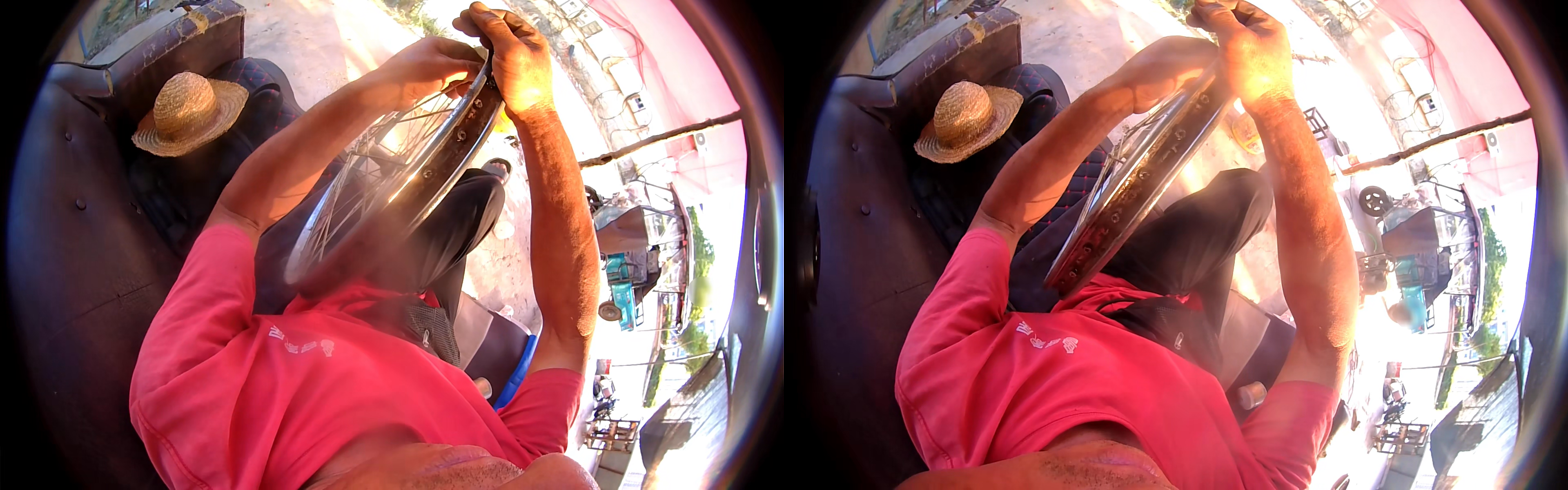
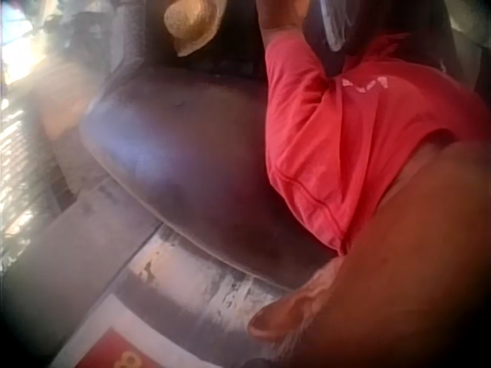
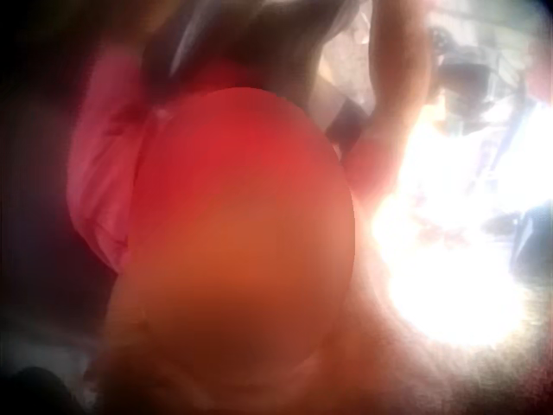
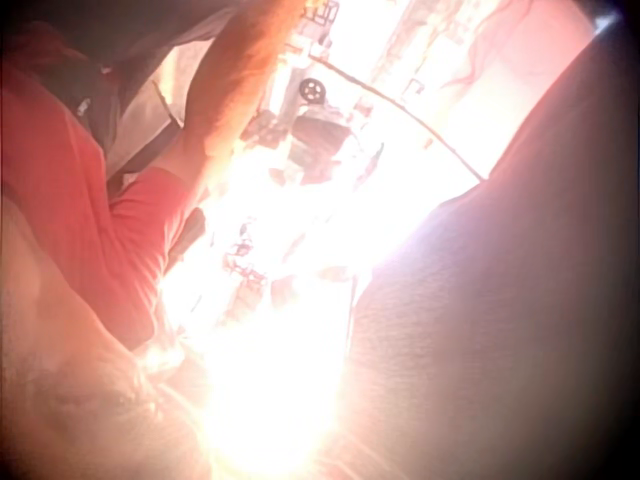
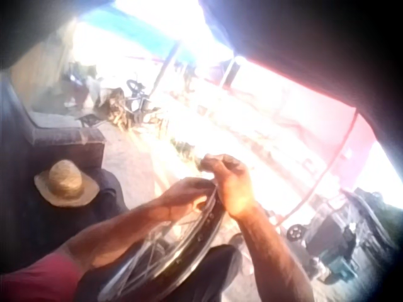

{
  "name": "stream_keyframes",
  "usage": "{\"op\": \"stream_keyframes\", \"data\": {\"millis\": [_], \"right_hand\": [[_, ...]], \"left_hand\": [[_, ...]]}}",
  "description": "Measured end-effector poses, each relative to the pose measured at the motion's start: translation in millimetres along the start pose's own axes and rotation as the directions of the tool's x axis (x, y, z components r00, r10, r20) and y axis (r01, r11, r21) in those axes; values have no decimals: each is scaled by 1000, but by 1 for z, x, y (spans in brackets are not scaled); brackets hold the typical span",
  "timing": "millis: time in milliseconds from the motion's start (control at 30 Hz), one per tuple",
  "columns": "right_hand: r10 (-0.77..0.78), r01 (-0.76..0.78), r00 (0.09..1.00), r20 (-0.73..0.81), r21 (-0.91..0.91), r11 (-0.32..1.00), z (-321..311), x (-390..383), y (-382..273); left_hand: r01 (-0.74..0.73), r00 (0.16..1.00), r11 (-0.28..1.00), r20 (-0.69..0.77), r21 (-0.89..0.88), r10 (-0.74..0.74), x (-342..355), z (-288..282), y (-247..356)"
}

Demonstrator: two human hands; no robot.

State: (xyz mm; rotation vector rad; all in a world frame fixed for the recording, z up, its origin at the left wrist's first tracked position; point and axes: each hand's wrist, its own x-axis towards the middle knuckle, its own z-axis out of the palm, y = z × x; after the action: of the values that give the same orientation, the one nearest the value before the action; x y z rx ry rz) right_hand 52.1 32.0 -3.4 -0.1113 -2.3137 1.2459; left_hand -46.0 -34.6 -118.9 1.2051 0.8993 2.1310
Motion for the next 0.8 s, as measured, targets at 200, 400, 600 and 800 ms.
{"op": "stream_keyframes", "data": {"millis": [200, 400, 600, 800], "right_hand": [[48, -49, 999, -19, -8, 999, 5, -10, -17], [-95, 96, 995, 13, -53, 994, -2, 2, 5], [-29, 29, 1000, 0, -7, 1000, 1, -2, 0], [-2, 1, 1000, 21, 33, 999, -1, -3, -2]], "left_hand": [[81, 996, 992, -20, -94, -84, -2, 8, 4], [-140, 990, 990, -22, 26, 141, 4, 3, -12], [-71, 996, 995, 50, 74, 68, 1, -10, -3], [-12, 1000, 999, -23, -51, 11, 7, -16, -11]]}}
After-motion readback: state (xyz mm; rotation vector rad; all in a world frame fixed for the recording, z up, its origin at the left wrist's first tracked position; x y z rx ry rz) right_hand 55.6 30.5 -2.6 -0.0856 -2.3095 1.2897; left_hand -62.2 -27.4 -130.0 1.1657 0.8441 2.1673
